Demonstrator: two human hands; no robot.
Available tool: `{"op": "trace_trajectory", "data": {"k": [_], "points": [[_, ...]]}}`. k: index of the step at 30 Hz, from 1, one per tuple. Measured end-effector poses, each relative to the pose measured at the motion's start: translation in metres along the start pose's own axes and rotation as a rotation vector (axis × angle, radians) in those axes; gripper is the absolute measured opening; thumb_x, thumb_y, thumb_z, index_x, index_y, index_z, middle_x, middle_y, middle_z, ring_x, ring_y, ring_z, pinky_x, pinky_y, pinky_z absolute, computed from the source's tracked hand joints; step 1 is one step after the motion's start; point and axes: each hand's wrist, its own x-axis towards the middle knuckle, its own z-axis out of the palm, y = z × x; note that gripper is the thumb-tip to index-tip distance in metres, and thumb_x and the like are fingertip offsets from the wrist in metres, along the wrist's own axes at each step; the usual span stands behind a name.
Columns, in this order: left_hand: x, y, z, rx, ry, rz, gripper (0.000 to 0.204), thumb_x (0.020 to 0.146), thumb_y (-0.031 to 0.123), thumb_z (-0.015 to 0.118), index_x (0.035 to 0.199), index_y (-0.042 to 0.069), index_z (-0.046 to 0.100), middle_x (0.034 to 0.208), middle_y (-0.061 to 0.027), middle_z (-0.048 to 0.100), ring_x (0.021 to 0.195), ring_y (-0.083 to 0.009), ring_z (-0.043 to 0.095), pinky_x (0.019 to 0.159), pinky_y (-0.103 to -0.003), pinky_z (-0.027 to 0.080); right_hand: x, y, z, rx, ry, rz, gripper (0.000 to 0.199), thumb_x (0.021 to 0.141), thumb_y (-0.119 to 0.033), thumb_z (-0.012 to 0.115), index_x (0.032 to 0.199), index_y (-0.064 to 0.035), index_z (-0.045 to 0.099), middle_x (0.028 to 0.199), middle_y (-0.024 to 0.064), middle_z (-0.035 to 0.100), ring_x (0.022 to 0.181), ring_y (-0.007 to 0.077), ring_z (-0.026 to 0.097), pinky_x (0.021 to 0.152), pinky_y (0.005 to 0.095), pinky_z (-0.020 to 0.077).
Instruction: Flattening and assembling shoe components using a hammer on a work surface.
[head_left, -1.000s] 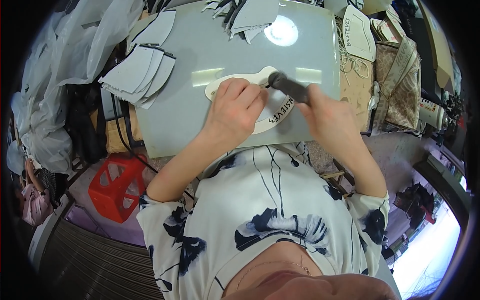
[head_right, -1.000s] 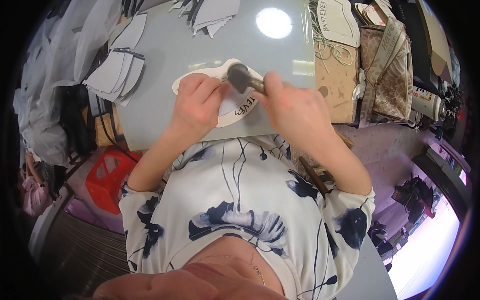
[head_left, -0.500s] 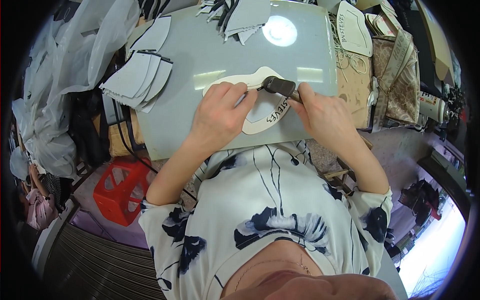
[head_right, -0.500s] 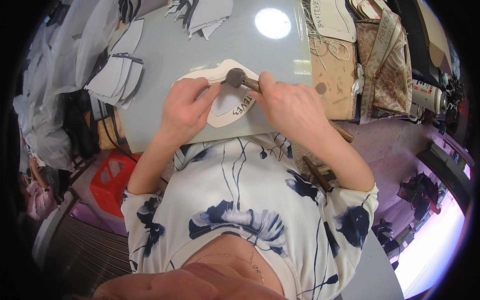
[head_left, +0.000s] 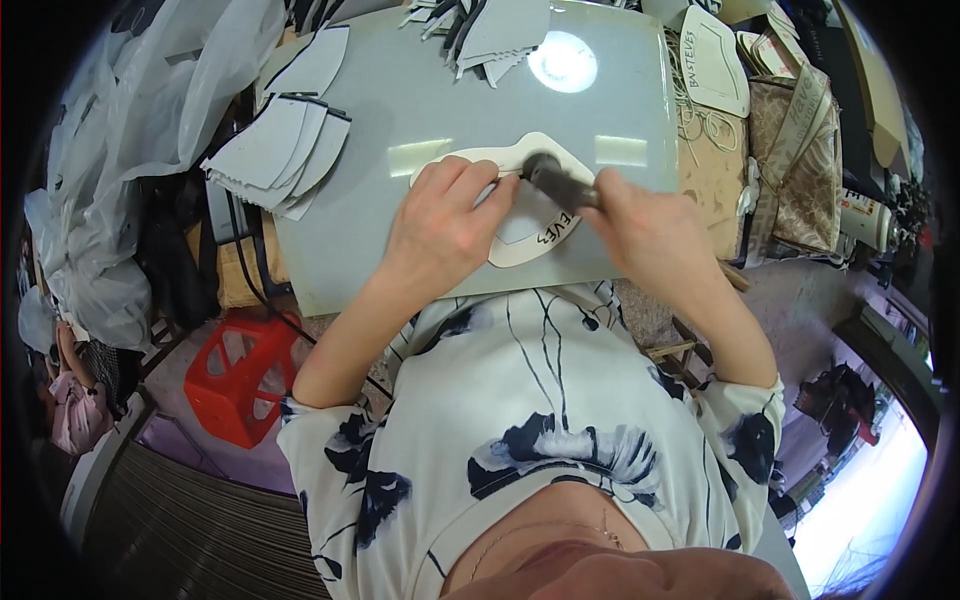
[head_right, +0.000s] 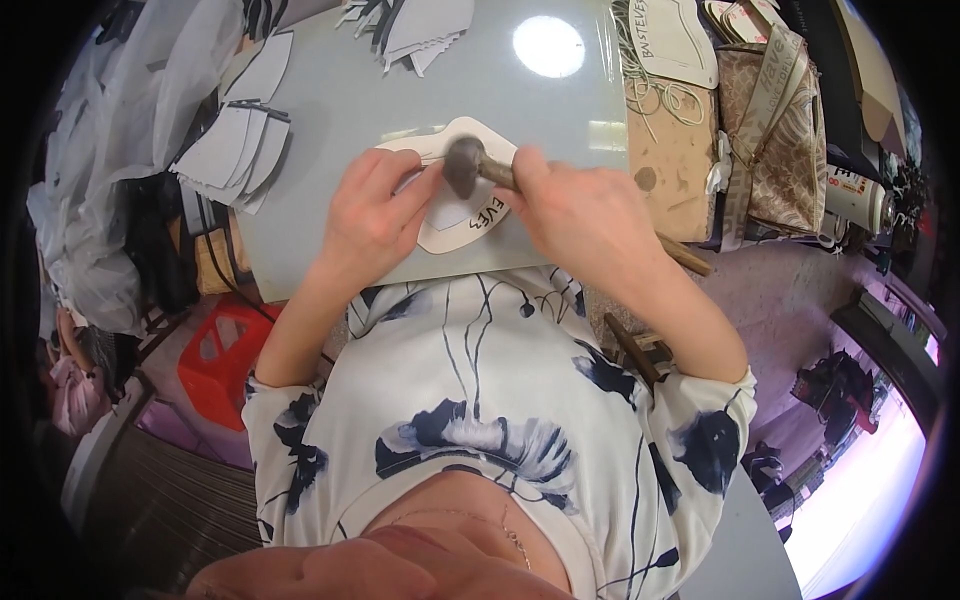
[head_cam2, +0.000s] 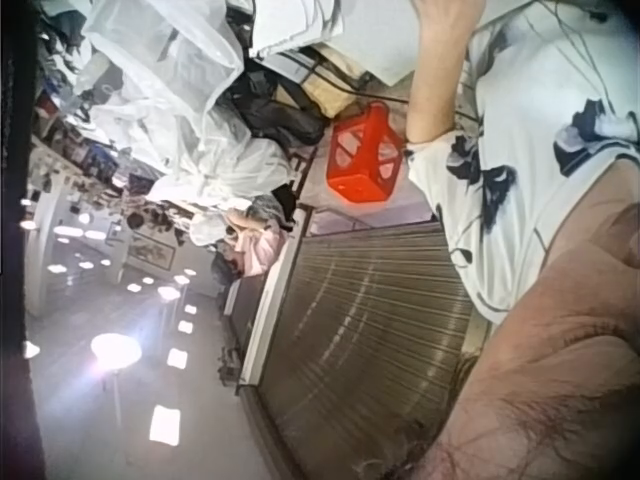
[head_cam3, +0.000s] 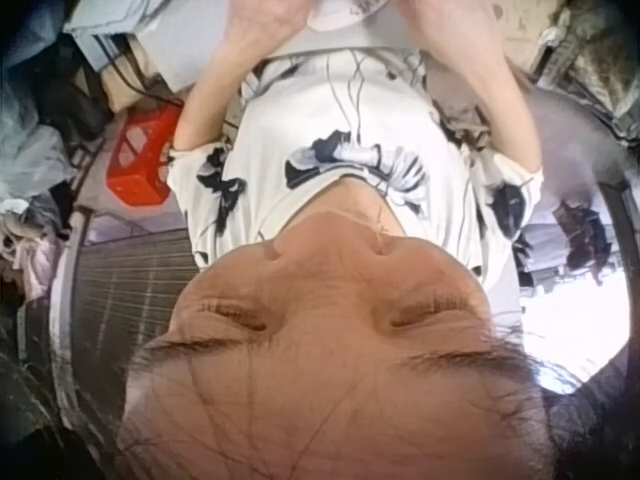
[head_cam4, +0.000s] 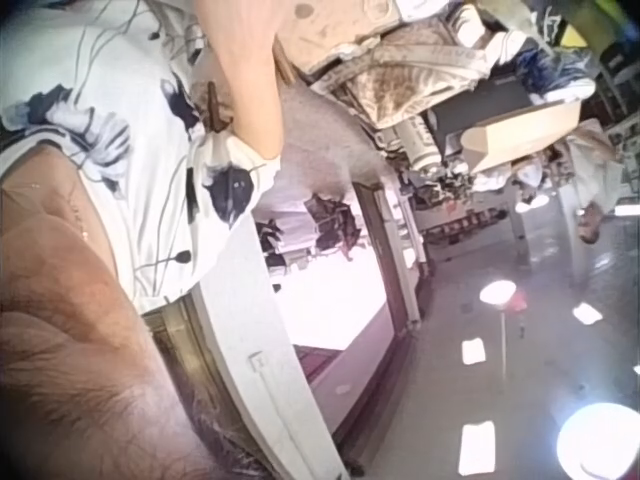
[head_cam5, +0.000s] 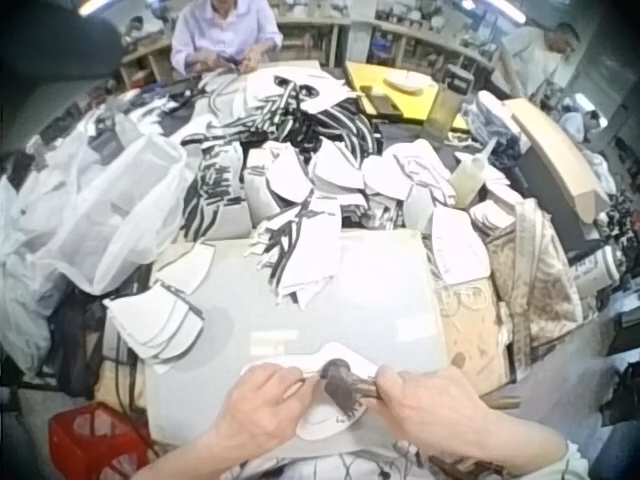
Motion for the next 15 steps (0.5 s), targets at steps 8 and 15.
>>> {"op": "trace_trajectory", "data": {"k": [8, 15], "points": [[-0.002, -0.014, -0.011, -0.142, -0.023, -0.025, 0.032, 0.067, -0.005, 0.066, 0.097, 0.005, 0.069, 0.089, -0.0061, 0.061, 0.082, -0.0261, 0.058, 0.067, -0.036, 0.050, 0.002, 0.009, 0.012, -0.041, -0.039, 0.004, 0.027, 0.094, -0.026, 0.060, 0.093, -0.0026, 0.046, 0.057, 0.0151, 0.056, 0.053, 0.0361, 0.059, 0.049, 0.0461, 0.0433], [-0.004, -0.016, -0.010, -0.118, -0.034, 0.045, 0.030, 0.066, -0.005, 0.066, 0.095, 0.001, 0.068, 0.090, -0.0071, 0.060, 0.083, -0.0263, 0.058, 0.070, -0.036, 0.051, 0.001, 0.003, 0.004, -0.001, 0.025, -0.042, 0.031, 0.094, -0.031, 0.058, 0.088, -0.0037, 0.046, 0.063, 0.0132, 0.060, 0.055, 0.0345, 0.061, 0.049, 0.0439, 0.0462]]}}
